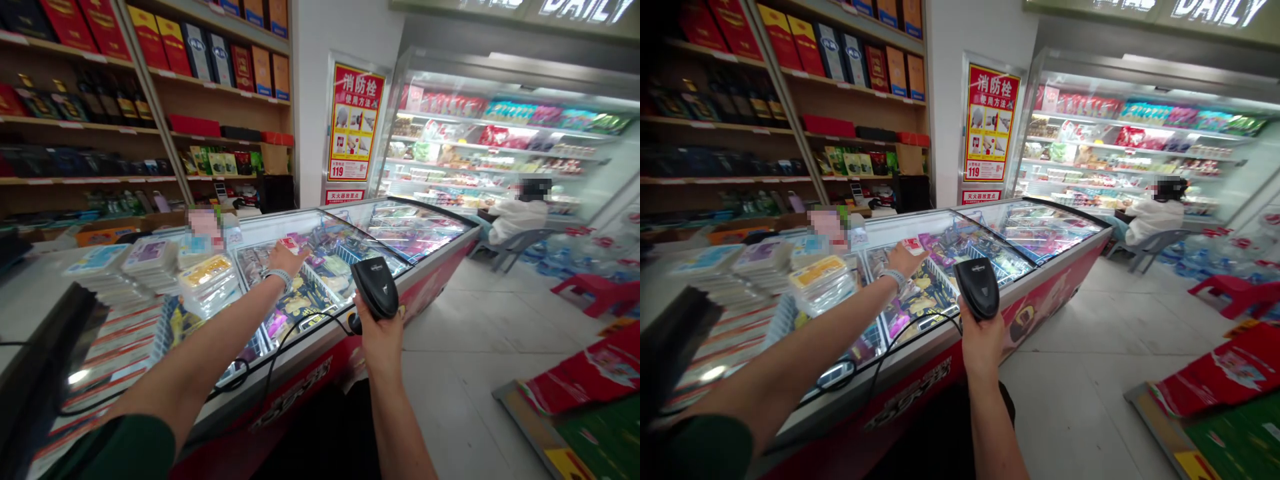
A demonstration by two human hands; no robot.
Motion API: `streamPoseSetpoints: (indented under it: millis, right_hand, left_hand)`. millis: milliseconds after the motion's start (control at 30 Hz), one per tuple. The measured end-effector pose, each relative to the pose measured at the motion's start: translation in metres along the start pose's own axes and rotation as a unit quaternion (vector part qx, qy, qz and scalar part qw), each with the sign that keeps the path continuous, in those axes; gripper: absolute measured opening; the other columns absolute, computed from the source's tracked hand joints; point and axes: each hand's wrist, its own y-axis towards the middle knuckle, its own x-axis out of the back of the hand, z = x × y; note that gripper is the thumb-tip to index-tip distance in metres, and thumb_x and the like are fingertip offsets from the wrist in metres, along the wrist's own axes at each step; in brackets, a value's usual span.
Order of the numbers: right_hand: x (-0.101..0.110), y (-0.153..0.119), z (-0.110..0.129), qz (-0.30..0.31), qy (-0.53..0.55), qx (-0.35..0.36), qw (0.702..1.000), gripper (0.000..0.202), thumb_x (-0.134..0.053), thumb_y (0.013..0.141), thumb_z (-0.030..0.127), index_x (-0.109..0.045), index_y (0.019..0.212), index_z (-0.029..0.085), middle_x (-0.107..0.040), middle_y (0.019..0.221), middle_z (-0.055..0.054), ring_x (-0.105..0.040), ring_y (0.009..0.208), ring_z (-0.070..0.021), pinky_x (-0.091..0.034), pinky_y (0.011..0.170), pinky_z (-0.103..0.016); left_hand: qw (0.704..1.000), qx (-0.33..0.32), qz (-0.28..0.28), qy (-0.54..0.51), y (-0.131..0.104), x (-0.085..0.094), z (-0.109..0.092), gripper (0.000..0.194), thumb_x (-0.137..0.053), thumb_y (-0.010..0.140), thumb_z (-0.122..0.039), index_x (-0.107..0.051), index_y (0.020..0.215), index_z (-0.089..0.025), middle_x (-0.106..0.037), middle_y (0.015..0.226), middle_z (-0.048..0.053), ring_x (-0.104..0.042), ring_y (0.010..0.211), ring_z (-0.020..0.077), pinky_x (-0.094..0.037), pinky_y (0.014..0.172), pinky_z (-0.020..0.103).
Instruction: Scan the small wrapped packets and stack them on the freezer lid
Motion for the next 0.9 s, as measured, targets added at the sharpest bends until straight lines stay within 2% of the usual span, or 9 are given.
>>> streamPoseSetpoints:
  millis: [100, 167, 267, 400, 467, 533, 667, 767, 900]
  right_hand:
    - [0.003, 0.002, 0.001, 0.006, -0.001, -0.002, 1.000, 0.050, -0.077, 0.077, 0.051, -0.077, 0.108, 0.011, -0.079, 0.107, -0.014, -0.072, 0.106, -0.0322, -0.053, 0.099, -0.045]
    - [0.004, 0.005, -0.001, 0.011, 0.012, -0.007, 1.000, 0.050, -0.078, 0.077, 0.051, -0.077, 0.108, 0.012, -0.079, 0.109, -0.014, -0.072, 0.108, -0.0326, -0.053, 0.100, -0.045]
    - [0.004, 0.008, -0.006, 0.019, 0.038, -0.023, 0.999, 0.050, -0.078, 0.078, 0.051, -0.077, 0.109, 0.013, -0.079, 0.111, -0.013, -0.072, 0.107, -0.0316, -0.053, 0.100, -0.045]
    - [0.004, 0.011, -0.015, 0.015, 0.055, -0.024, 0.998, 0.052, -0.080, 0.078, 0.049, -0.074, 0.117, 0.015, -0.078, 0.114, -0.012, -0.071, 0.110, -0.0298, -0.053, 0.101, -0.043]
    - [0.003, 0.011, -0.016, 0.015, 0.059, -0.023, 0.998, 0.051, -0.080, 0.079, 0.049, -0.074, 0.117, 0.016, -0.078, 0.115, -0.011, -0.071, 0.112, -0.0299, -0.053, 0.102, -0.044]
    - [0.003, 0.012, -0.016, 0.022, 0.055, -0.025, 0.998, 0.049, -0.079, 0.079, 0.050, -0.076, 0.114, 0.016, -0.078, 0.114, -0.011, -0.071, 0.113, -0.0307, -0.053, 0.102, -0.044]
    - [0.003, 0.016, -0.011, 0.030, 0.040, -0.037, 0.998, 0.050, -0.080, 0.077, 0.053, -0.078, 0.110, 0.015, -0.079, 0.110, -0.012, -0.072, 0.109, -0.0321, -0.054, 0.100, -0.045]
    - [0.000, 0.020, -0.007, 0.038, 0.032, -0.037, 0.998, 0.053, -0.080, 0.075, 0.055, -0.078, 0.109, 0.014, -0.080, 0.107, -0.012, -0.074, 0.104, -0.0323, -0.055, 0.098, -0.046]
    - [-0.007, 0.023, 0.004, 0.070, -0.004, -0.018, 0.997, 0.053, -0.079, 0.074, 0.055, -0.078, 0.108, 0.014, -0.080, 0.106, -0.012, -0.073, 0.107, -0.0328, -0.055, 0.098, -0.045]
  left_hand:
    - [0.991, 0.123, -0.044, 0.023, 0.024, -0.017, -0.005, 0.102, -0.064, 0.077, -0.067, -0.028, 0.148, -0.003, -0.036, 0.150, 0.038, -0.034, 0.142, 0.0524, -0.035, 0.104, 0.067]
    - [0.984, 0.165, -0.057, 0.033, 0.035, -0.024, -0.004, 0.096, -0.065, 0.077, -0.064, -0.031, 0.148, -0.008, -0.037, 0.152, 0.034, -0.034, 0.143, 0.0498, -0.036, 0.105, 0.066]
    - [0.979, 0.190, -0.060, 0.043, 0.045, -0.028, 0.002, 0.087, -0.065, 0.078, -0.063, -0.041, 0.142, -0.010, -0.042, 0.149, 0.032, -0.038, 0.140, 0.0481, -0.036, 0.105, 0.065]
    - [0.982, 0.173, -0.049, 0.052, 0.051, -0.026, 0.013, 0.076, -0.063, 0.080, -0.064, -0.051, 0.133, -0.011, -0.047, 0.146, 0.026, -0.044, 0.136, 0.0413, -0.036, 0.106, 0.061]
    - [0.986, 0.153, -0.046, 0.054, 0.052, -0.025, 0.017, 0.070, -0.062, 0.081, -0.062, -0.056, 0.128, -0.010, -0.050, 0.143, 0.024, -0.046, 0.133, 0.0400, -0.036, 0.105, 0.059]
    - [0.989, 0.129, -0.053, 0.057, 0.049, -0.023, 0.020, 0.066, -0.064, 0.080, -0.059, -0.059, 0.122, -0.008, -0.052, 0.140, 0.027, -0.048, 0.131, 0.0438, -0.037, 0.100, 0.061]
    - [0.995, 0.034, -0.073, 0.065, 0.030, -0.013, 0.025, 0.058, -0.067, 0.076, -0.052, -0.062, 0.117, -0.011, -0.058, 0.132, 0.025, -0.051, 0.126, 0.0452, -0.037, 0.100, 0.060]
    - [0.992, -0.073, -0.073, 0.065, 0.006, 0.004, 0.030, 0.057, -0.068, 0.077, -0.050, -0.062, 0.123, -0.016, -0.061, 0.133, 0.018, -0.052, 0.128, 0.0390, -0.036, 0.107, 0.053]
    - [0.972, -0.210, -0.077, 0.069, -0.025, 0.041, 0.035, 0.073, -0.071, 0.077, -0.047, -0.052, 0.142, -0.021, -0.055, 0.146, 0.012, -0.048, 0.135, 0.0318, -0.031, 0.116, 0.043]
